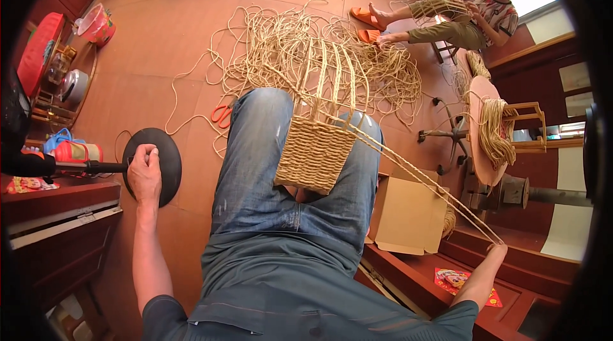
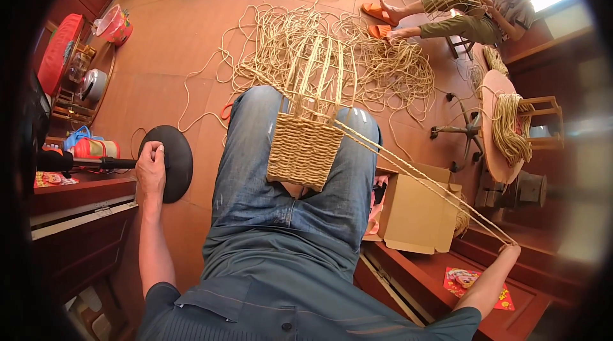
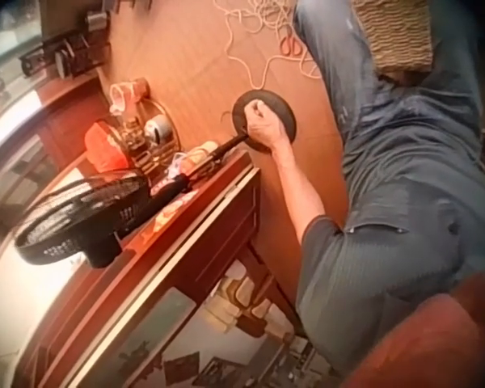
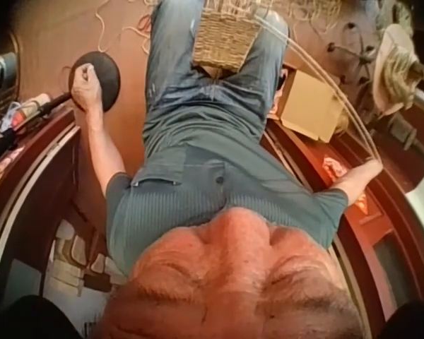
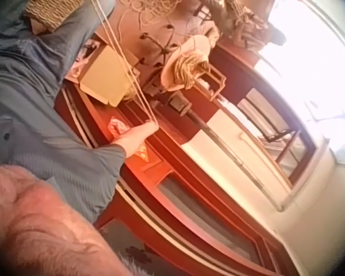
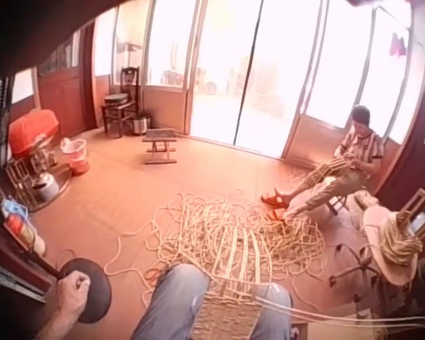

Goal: Weaving a straw basket by hand.

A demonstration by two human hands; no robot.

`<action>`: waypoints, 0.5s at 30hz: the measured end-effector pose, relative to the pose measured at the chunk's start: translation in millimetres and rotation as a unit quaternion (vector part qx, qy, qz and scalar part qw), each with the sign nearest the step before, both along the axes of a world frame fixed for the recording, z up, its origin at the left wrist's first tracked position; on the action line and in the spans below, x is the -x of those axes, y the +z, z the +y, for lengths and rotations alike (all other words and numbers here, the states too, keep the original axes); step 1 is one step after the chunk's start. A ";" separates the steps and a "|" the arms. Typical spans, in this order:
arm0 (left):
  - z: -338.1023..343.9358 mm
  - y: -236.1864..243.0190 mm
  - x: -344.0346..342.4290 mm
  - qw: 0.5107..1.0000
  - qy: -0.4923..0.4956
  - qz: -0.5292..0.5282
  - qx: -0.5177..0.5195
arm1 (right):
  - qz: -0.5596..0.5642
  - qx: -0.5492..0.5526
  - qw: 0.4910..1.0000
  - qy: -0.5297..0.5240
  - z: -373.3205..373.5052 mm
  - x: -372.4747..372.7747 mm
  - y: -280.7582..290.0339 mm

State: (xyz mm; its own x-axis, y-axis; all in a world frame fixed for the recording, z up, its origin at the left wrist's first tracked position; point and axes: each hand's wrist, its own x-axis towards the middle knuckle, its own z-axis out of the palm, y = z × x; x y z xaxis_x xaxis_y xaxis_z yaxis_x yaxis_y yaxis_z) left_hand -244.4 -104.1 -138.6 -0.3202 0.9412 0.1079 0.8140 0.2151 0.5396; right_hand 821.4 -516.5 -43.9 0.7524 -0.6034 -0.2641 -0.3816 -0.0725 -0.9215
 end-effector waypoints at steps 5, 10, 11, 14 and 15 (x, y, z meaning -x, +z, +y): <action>3.9 -30.5 -18.6 0.998 -0.019 -0.052 0.020 | -0.007 0.244 0.880 0.409 -0.1 -40.1 5.0; 17.1 20.0 -76.5 0.995 -0.095 -0.036 0.000 | -0.142 0.273 0.579 0.755 234.3 141.9 -78.0; 13.5 26.7 -85.9 0.994 -0.104 -0.045 -0.001 | -0.186 0.242 0.542 0.783 289.7 222.2 -59.7; 14.3 20.4 -118.0 0.987 -0.146 -0.062 -0.011 | -0.169 0.106 0.516 0.833 360.2 416.1 -10.8; 12.4 20.8 -127.6 0.986 -0.155 -0.065 -0.006 | -0.191 0.102 0.470 0.856 366.9 457.6 -1.7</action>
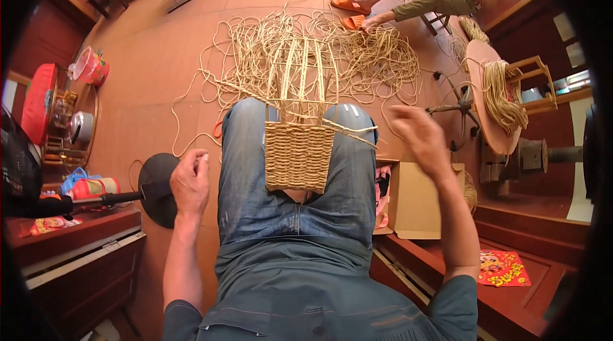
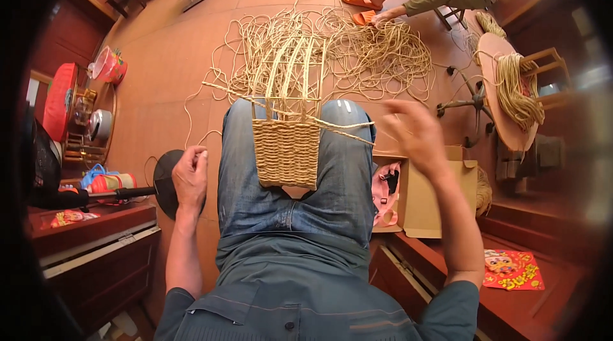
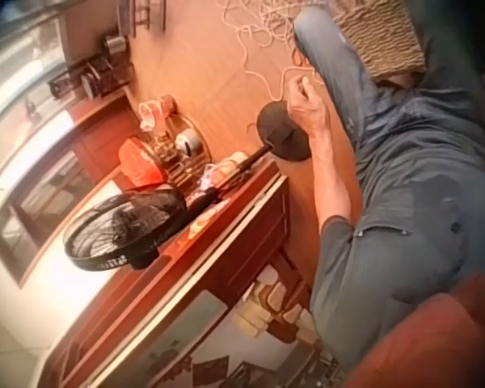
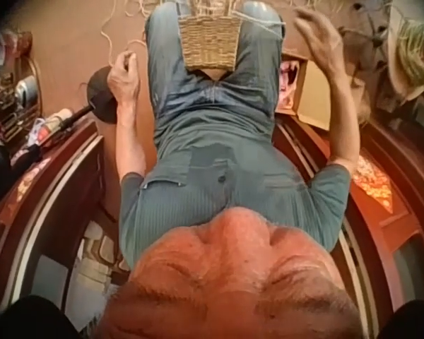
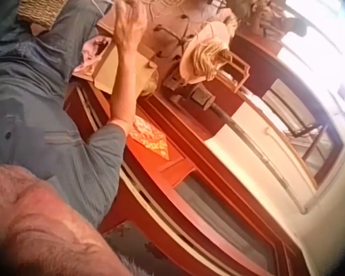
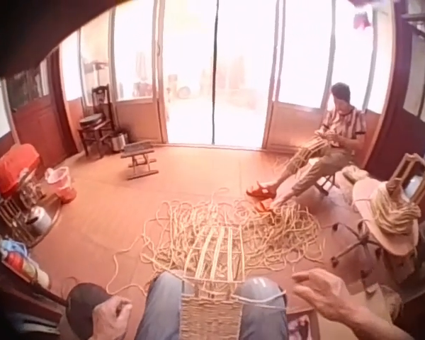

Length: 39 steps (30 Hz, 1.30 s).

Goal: Weaving a straw basket by hand.

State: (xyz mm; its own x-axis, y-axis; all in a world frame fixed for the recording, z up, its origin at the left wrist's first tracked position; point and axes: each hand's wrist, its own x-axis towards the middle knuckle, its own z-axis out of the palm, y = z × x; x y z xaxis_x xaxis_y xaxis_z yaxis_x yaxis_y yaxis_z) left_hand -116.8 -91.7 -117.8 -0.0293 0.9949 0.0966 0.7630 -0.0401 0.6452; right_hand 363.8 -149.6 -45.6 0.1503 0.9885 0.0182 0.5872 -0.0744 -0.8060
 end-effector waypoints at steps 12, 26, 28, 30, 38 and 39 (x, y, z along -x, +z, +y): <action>-19.3 2.4 -32.5 0.999 -0.033 -0.012 0.016 | -0.154 -0.173 0.965 0.125 15.6 71.2 -16.6; 36.4 10.0 -67.5 0.982 -0.073 -0.172 0.021 | -0.155 -0.167 0.965 -0.131 -15.3 -1.3 -22.4; 55.7 9.8 -78.6 0.942 -0.097 -0.298 0.120 | 0.037 -0.059 0.992 -0.105 -13.5 63.6 1.8; 72.7 12.9 -92.9 0.926 -0.137 -0.329 0.127 | 0.062 -0.088 0.993 -0.055 -11.3 93.2 -6.2; 100.3 14.1 -130.4 0.773 -0.252 -0.469 0.346 | 0.200 -0.056 0.969 -0.135 5.8 118.6 -36.7; 104.2 15.2 -134.0 0.745 -0.253 -0.484 0.383 | 0.247 -0.001 0.958 -0.146 8.7 118.8 -34.4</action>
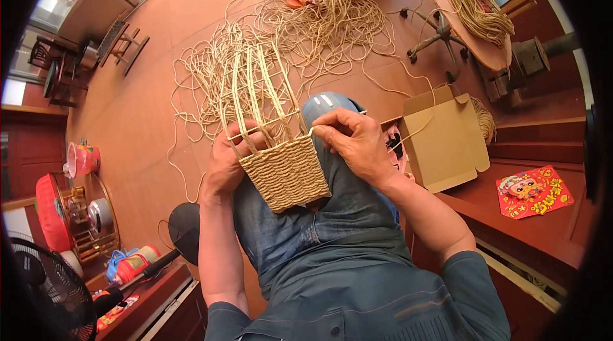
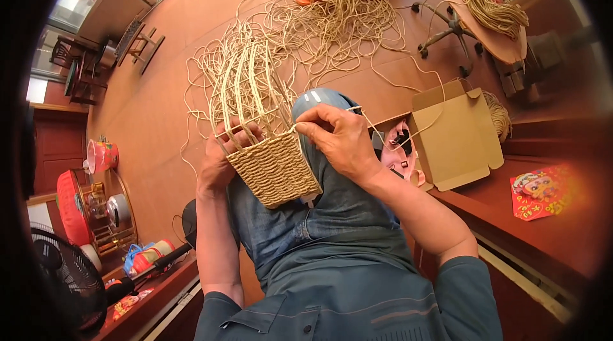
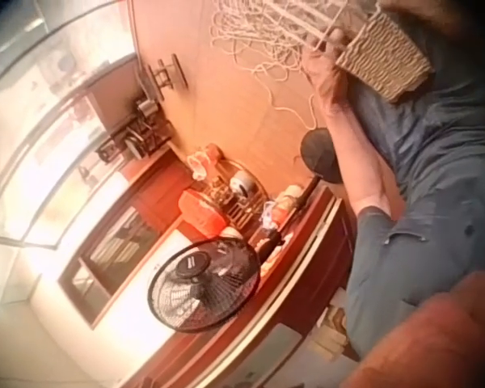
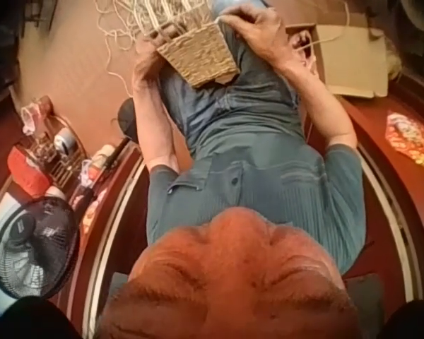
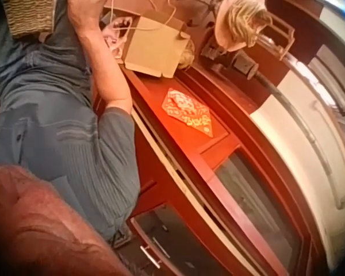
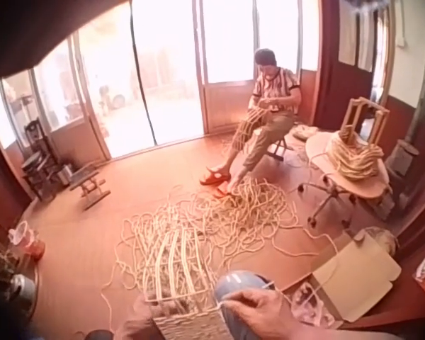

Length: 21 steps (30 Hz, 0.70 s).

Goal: Weaving a straw basket by hand.

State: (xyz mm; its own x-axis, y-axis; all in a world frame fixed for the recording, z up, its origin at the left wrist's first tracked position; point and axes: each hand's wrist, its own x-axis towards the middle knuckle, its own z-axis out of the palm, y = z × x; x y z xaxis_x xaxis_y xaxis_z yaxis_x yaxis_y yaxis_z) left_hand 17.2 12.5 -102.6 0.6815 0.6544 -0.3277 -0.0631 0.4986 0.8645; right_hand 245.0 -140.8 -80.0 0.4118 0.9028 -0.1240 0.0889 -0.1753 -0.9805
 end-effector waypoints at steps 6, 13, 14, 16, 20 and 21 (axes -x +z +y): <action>25.8 2.0 -34.9 0.979 -0.193 -0.065 0.026 | 0.117 0.057 0.991 0.012 -2.2 6.4 2.9; 27.6 -3.7 -61.2 0.938 -0.310 -0.127 0.086 | 0.137 0.107 0.985 0.007 -6.6 13.4 5.2; 27.6 2.2 -62.1 0.937 -0.324 -0.108 0.070 | 0.136 0.125 0.983 0.012 -7.0 13.8 5.8; 34.0 -1.0 -62.4 0.910 -0.357 -0.121 0.175 | 0.125 0.136 0.983 0.015 -6.4 15.6 1.1; 31.6 -12.4 -62.5 0.912 -0.334 -0.153 0.181 | 0.138 0.171 0.975 0.036 -2.2 14.0 0.8; 28.5 -16.7 -58.9 0.913 -0.330 -0.159 0.181 | 0.150 0.166 0.974 0.038 0.3 15.0 1.3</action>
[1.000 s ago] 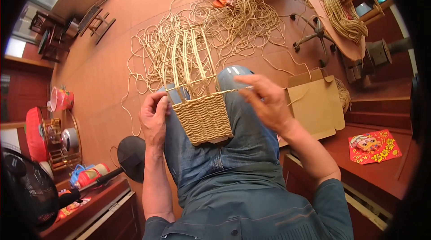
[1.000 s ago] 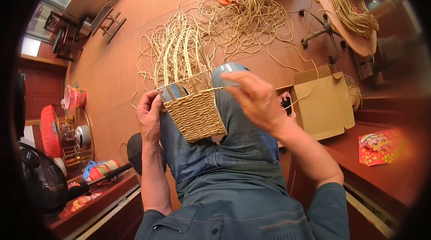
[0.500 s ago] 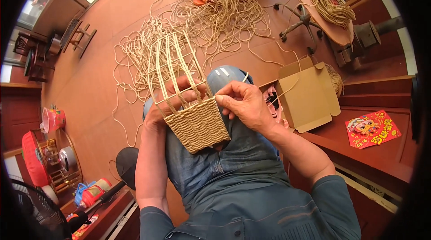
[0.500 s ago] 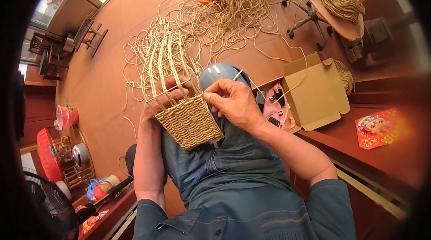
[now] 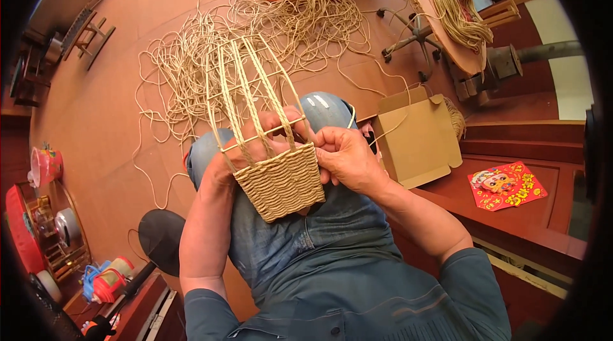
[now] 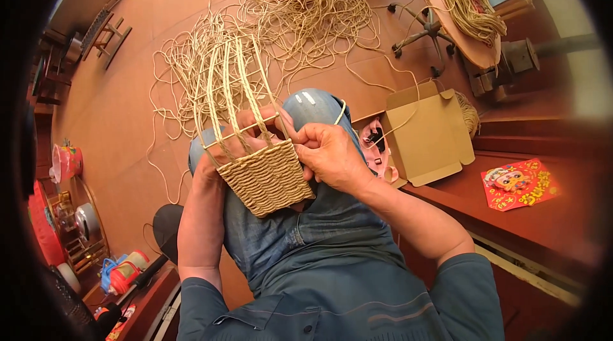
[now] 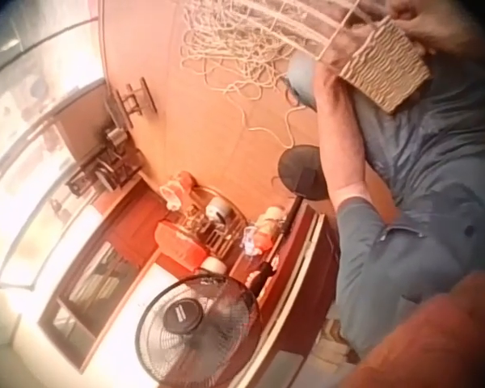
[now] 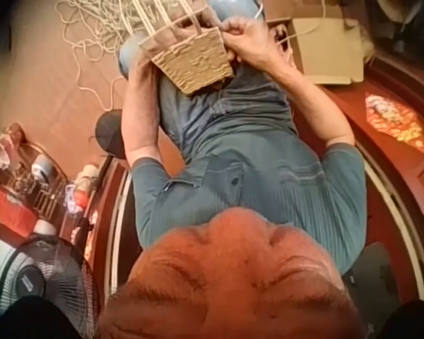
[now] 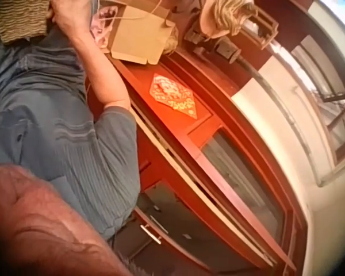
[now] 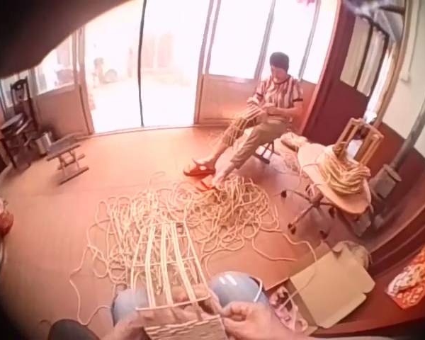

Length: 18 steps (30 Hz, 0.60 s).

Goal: Weaving a straw basket by hand.

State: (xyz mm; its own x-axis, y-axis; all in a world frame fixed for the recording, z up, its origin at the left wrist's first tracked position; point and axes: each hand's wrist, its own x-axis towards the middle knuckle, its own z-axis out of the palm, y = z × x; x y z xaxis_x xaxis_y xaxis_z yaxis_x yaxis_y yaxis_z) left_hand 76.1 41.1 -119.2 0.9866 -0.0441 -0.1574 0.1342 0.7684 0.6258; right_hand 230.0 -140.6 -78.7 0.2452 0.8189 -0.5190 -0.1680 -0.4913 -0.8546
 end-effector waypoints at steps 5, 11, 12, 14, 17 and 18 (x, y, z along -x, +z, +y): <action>-4.8 5.7 10.3 0.970 0.099 0.002 -0.223 | -0.027 0.037 0.999 0.013 4.9 1.4 5.3; -7.6 20.6 14.6 0.963 0.148 0.002 -0.225 | -0.009 0.014 1.000 -0.001 -2.0 3.7 9.2; -7.6 20.2 15.7 0.963 0.151 0.001 -0.224 | -0.057 0.006 0.998 -0.015 -3.4 7.9 12.7; -7.1 20.4 18.9 0.976 0.133 -0.019 -0.169 | -0.105 -0.003 0.994 -0.026 -5.2 15.1 23.2; 3.6 16.1 21.8 0.986 0.066 -0.041 -0.151 | -0.279 -0.163 0.943 -0.083 -4.3 18.9 30.2; 3.7 16.2 23.1 0.985 0.068 -0.040 -0.151 | -0.279 -0.163 0.943 -0.081 -6.1 17.4 32.4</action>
State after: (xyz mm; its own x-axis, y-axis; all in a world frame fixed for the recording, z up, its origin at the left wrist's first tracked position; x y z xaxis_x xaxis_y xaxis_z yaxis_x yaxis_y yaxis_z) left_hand 53.0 44.8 -103.0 0.9900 0.1261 -0.0638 -0.0169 0.5537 0.8326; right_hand 212.6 -146.7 -46.3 0.5419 0.8405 0.0006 0.3021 -0.1941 -0.9333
